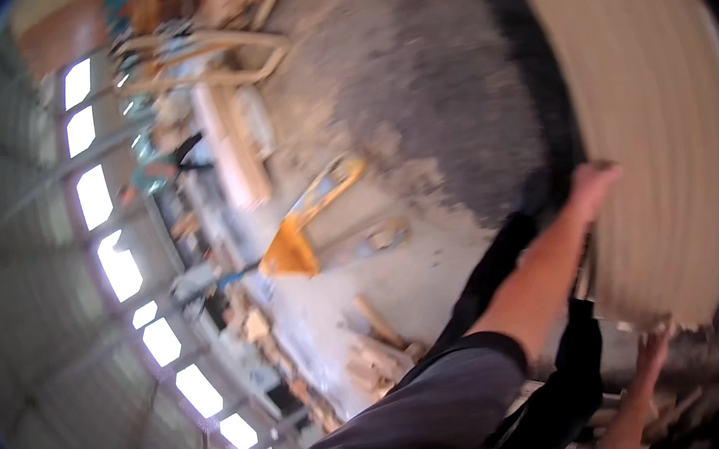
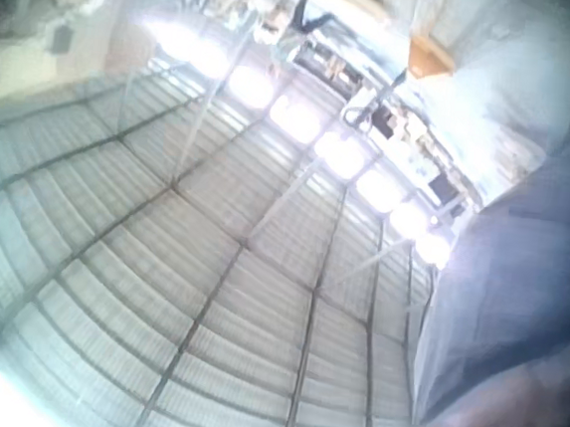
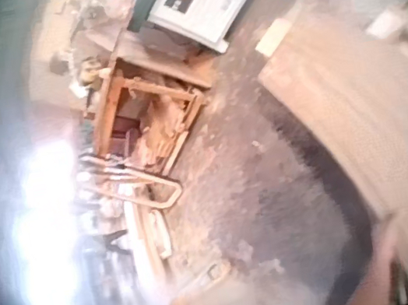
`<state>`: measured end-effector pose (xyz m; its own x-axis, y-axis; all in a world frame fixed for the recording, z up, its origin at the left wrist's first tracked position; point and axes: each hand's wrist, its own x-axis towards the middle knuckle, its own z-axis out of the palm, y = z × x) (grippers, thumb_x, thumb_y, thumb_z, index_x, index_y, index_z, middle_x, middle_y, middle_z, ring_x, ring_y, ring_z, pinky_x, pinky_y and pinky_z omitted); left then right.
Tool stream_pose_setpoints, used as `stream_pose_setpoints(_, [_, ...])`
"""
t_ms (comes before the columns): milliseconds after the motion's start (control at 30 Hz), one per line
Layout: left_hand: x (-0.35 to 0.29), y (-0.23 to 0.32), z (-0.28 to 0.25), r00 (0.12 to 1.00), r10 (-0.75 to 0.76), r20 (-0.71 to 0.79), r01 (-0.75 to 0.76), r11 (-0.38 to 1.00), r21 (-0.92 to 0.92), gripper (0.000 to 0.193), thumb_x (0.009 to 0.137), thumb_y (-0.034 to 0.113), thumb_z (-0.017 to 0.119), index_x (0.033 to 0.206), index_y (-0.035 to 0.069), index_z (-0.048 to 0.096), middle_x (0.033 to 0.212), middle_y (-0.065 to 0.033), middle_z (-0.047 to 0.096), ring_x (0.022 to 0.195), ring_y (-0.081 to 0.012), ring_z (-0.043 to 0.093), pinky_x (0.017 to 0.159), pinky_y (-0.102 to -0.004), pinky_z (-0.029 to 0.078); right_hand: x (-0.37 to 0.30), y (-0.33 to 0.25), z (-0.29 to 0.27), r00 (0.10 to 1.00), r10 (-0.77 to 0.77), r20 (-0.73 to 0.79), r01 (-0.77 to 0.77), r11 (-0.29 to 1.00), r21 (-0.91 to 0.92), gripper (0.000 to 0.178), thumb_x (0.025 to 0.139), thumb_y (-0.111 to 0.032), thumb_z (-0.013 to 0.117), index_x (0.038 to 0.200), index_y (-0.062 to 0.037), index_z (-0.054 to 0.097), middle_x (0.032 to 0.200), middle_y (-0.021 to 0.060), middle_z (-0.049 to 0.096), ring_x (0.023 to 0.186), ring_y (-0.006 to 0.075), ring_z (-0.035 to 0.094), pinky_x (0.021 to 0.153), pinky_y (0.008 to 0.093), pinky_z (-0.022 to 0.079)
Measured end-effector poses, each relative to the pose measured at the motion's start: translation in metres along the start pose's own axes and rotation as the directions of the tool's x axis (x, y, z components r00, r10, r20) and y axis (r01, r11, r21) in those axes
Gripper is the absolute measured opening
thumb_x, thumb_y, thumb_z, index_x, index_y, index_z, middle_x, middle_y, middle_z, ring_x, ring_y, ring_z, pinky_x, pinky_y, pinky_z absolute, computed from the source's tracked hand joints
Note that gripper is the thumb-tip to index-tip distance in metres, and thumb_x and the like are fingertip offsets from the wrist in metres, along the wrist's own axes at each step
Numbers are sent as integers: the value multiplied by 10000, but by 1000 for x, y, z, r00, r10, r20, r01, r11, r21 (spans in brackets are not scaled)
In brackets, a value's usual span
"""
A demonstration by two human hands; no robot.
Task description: The person assembles a wooden decorative piece by applying glue to pre-drilled holes in a carved wooden base and inserting small wooden dowels. They use a hammer to tap the dowels into place and a pneumatic nail gun to secure the components. The person handles various wooden parts, including a large flat board and multiple small dowels, within a workshop environment.
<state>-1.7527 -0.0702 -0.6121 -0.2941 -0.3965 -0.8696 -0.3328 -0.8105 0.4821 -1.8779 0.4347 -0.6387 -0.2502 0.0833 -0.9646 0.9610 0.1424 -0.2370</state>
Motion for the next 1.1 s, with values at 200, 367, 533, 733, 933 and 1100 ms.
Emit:
stream_pose_setpoints(200, [-2,3,-28,949,-118,291,223,904,-363,530,978,223,685,1427,6,503,1383,-131,592,1263,-287,591,1052,-474,501,-28,15,57,1000,2,22,-4,998,69,935,816,-715,722,1520,-174,428,1545,58,467,1363,270,492,1093,422,417])
stream_pose_setpoints(367, [-1,32,-39,924,-114,366,259,889,-378,600,954,273,711,1452,25,487,1436,-126,574,1333,-314,536,1138,-517,407,-80,-6,95,985,-144,-99,150,987,59,942,841,-701,708,1498,-81,442,1487,70,510,1341,241,509,1043,408,463])
stream_pose_setpoints(533, [1,57,-37,909,-101,403,279,867,-412,652,920,312,742,1446,20,492,1430,-155,577,1325,-353,537,1125,-537,411,-130,-16,100,960,-194,-202,201,979,14,954,859,-664,714,1492,-8,430,1428,141,551,1283,281,559,1076,423,442])
stream_pose_setpoints(733, [-16,97,-29,846,121,519,288,715,-637,681,961,470,617,1445,4,503,1403,-197,586,1304,-396,545,1088,-576,437,-195,-42,116,883,-286,-372,330,942,60,860,893,-601,711,1420,44,498,1374,140,589,1221,269,588,1051,405,456])
stream_pose_setpoints(933, [-16,134,-8,956,-17,294,200,773,-603,571,917,264,640,1401,-17,532,1341,-227,616,1216,-408,603,1044,-574,493,-233,-71,138,614,-403,-679,324,913,-249,754,895,-583,726,1172,115,654,1148,176,696,962,254,658,884,426,542])
stream_pose_setpoints(1100, [-42,129,-9,879,5,478,345,684,-642,536,885,152,677,1377,-17,550,1305,-210,638,1208,-372,614,1041,-541,501,-296,-118,150,613,-515,-599,330,856,-398,788,927,-587,681,1136,171,652,1010,229,728,812,285,674,767,442,571])
